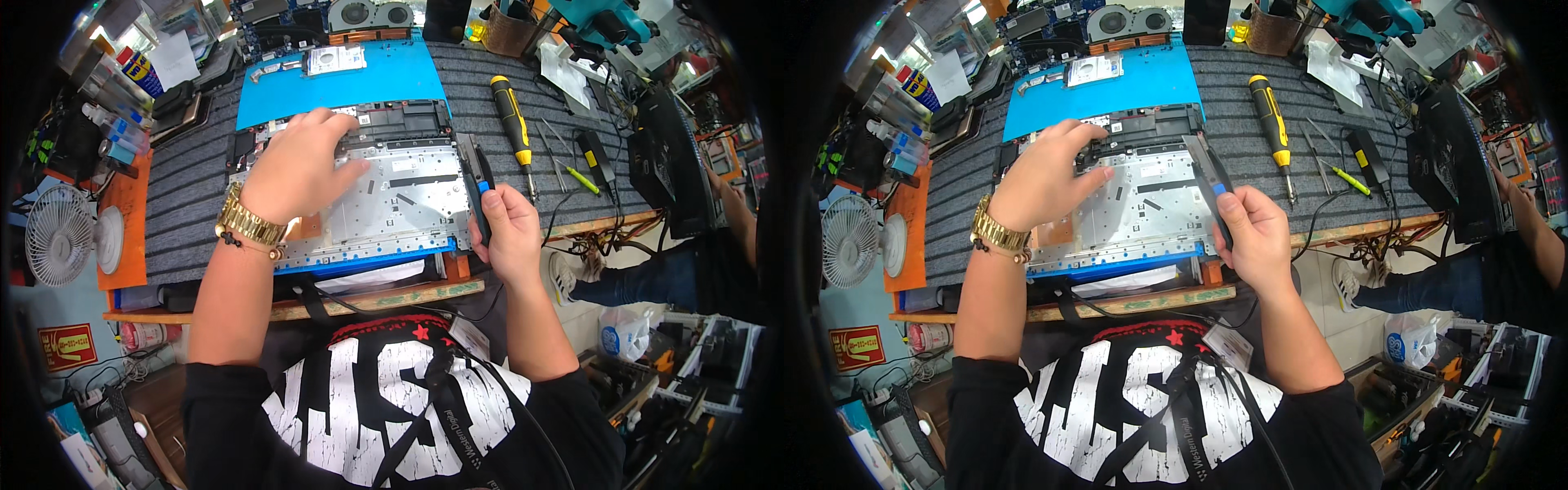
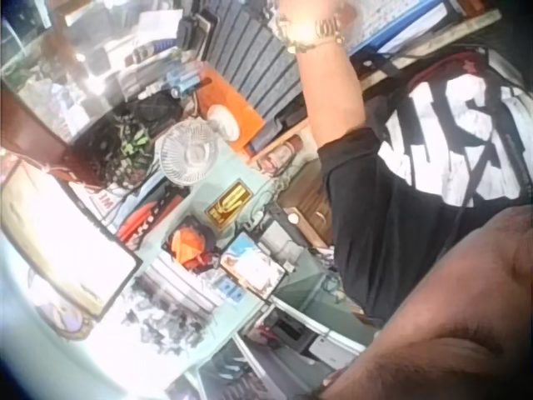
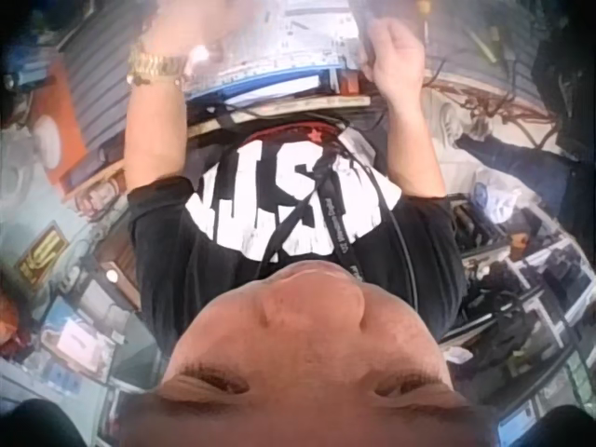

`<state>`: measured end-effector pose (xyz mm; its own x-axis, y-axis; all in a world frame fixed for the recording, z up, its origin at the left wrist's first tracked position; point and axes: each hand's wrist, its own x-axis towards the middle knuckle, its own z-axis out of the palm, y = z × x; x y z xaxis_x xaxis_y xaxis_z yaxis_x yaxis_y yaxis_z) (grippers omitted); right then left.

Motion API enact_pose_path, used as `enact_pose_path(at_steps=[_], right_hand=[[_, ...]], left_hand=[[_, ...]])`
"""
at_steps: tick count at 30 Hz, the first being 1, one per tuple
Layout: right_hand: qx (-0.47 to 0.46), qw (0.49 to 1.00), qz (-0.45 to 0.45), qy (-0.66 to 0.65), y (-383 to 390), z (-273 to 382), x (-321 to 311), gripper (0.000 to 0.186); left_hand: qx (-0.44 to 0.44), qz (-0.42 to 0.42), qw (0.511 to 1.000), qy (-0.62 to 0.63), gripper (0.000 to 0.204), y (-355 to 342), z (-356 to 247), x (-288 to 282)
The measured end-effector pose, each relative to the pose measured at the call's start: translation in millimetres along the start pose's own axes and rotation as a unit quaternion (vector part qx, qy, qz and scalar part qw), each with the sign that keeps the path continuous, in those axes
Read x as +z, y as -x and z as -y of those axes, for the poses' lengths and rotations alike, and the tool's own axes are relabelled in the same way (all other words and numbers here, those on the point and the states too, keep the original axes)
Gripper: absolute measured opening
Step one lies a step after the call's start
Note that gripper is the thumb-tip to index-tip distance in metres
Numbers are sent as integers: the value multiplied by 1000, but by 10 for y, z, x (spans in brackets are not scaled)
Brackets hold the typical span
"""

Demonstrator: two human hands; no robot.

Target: The person disassembles a laptop by removing components from the internal chassis. The person uses a screwdriver to loosen screws, handles a motherboard and internal fans, removes a screen panel, and places internal hardware components into a drawer.

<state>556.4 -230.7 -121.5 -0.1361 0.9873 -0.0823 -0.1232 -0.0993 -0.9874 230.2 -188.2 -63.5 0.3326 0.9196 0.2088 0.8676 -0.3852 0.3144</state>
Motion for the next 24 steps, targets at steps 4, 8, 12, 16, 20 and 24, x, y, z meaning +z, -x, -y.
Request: enact_pose_path(at_steps=[4,8,12,16,20,24], right_hand=[[-5,1000,5,-4,-6,3,-10,34],[16,1000,-14,7,-3,5,6,34],[17,1000,16,-20,-22,-19,-90,34],[15,997,21,-69,-68,-13,-156,36],[24,991,45,-124,-155,27,-178,29],[5,992,31,-125,-185,28,-180,34]], left_hand=[[6,0,999,-33,54,-33,170,4],[37,17,998,-41,55,-195,442,-68],[47,13,999,-21,53,-358,731,-5],[35,68,997,-11,47,-496,845,-63],[51,78,996,-12,41,-584,884,-53],[62,80,994,-37,45,-648,817,-60]])
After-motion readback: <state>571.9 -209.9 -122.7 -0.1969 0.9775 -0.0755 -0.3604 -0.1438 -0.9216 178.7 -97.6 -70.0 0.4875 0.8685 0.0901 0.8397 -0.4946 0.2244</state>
